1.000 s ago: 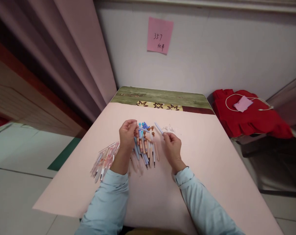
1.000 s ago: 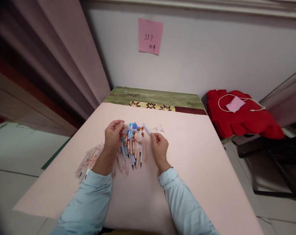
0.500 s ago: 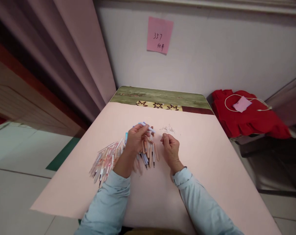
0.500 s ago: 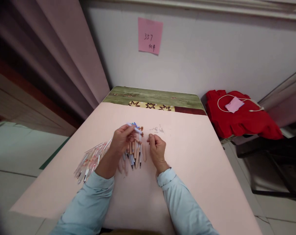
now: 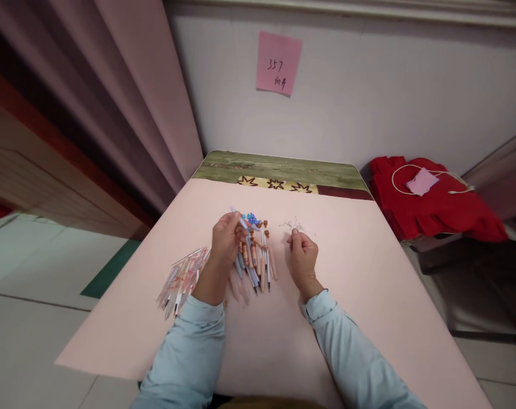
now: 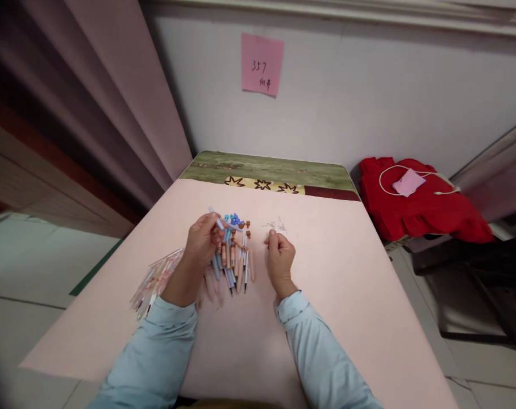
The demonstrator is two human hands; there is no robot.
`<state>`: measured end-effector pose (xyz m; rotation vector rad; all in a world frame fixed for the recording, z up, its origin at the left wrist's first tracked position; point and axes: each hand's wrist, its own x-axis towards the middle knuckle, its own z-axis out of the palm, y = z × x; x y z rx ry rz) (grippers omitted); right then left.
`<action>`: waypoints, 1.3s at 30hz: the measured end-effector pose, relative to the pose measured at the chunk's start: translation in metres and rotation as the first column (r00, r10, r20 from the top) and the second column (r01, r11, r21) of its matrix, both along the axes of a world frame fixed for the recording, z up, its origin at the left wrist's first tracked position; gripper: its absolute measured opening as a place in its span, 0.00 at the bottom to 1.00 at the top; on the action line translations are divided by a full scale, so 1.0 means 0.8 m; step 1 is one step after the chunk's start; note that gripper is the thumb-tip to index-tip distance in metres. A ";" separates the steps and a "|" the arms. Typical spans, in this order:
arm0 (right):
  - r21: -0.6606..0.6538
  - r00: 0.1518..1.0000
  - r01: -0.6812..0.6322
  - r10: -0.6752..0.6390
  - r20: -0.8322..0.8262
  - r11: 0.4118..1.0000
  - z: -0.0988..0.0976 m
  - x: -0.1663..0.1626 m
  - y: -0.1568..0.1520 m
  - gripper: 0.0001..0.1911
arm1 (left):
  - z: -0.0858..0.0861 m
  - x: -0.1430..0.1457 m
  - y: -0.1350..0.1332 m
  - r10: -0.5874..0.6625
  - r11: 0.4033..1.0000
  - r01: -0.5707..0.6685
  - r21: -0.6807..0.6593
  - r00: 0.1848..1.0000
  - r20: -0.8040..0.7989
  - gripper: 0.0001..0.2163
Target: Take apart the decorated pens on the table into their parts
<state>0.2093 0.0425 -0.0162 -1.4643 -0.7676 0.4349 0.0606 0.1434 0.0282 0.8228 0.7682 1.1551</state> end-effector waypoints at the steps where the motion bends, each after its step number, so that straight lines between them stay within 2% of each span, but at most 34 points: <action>1: 0.007 1.000 -0.012 0.012 0.024 1.000 0.002 0.000 -0.001 0.23 | 0.002 0.004 -0.005 -0.064 0.998 0.063 -0.012 0.998 -0.023 0.14; 5: 0.049 0.977 -0.085 0.073 0.198 0.995 0.011 -0.003 -0.008 0.19 | 0.008 0.019 -0.022 -0.276 0.960 0.273 -0.058 0.959 -0.062 0.15; 9: 0.067 0.937 -0.164 0.134 0.321 0.984 0.017 -0.007 -0.011 0.13 | 0.007 0.027 -0.029 -0.342 0.939 0.341 -0.029 0.938 -0.047 0.13; 13: 0.072 0.926 -0.148 0.112 0.362 0.986 0.017 -0.009 -0.010 0.13 | 0.004 0.026 -0.028 -0.384 0.923 0.384 -0.010 0.921 -0.059 0.13; 20: 0.046 0.934 -0.112 0.089 0.346 0.993 0.011 -0.009 -0.007 0.12 | 0.008 0.026 -0.029 -0.256 0.966 0.254 -0.052 0.966 -0.037 0.15; 25: 0.035 0.947 -0.103 0.087 0.309 0.994 0.008 -0.010 -0.006 0.13 | 0.002 0.024 -0.026 -0.184 0.983 0.184 -0.020 0.982 -0.035 0.16; 29: 0.024 0.955 -0.110 0.099 0.280 0.994 0.009 -0.009 -0.007 0.15 | 0.001 0.023 -0.026 -0.185 0.983 0.184 -0.026 0.981 -0.050 0.15; 33: 0.038 0.959 -0.108 0.094 0.267 0.993 0.012 -0.008 -0.008 0.15 | 0.004 0.027 -0.029 -0.270 0.963 0.271 -0.006 0.959 -0.088 0.16; 35: 0.047 0.957 -0.135 0.117 0.266 0.990 0.012 -0.007 -0.008 0.15 | 0.004 0.027 -0.028 -0.272 0.962 0.274 0.006 0.959 -0.082 0.15; 37: 0.047 0.955 -0.148 0.130 0.267 0.988 0.010 -0.006 -0.007 0.15 | 0.005 0.023 -0.021 -0.152 0.988 0.152 -0.003 0.988 -0.037 0.14; 39: 0.025 0.954 -0.133 0.121 0.274 0.991 0.008 -0.005 -0.006 0.15 | 0.004 0.016 -0.011 0.049 0.999 -0.049 -0.024 0.999 0.022 0.14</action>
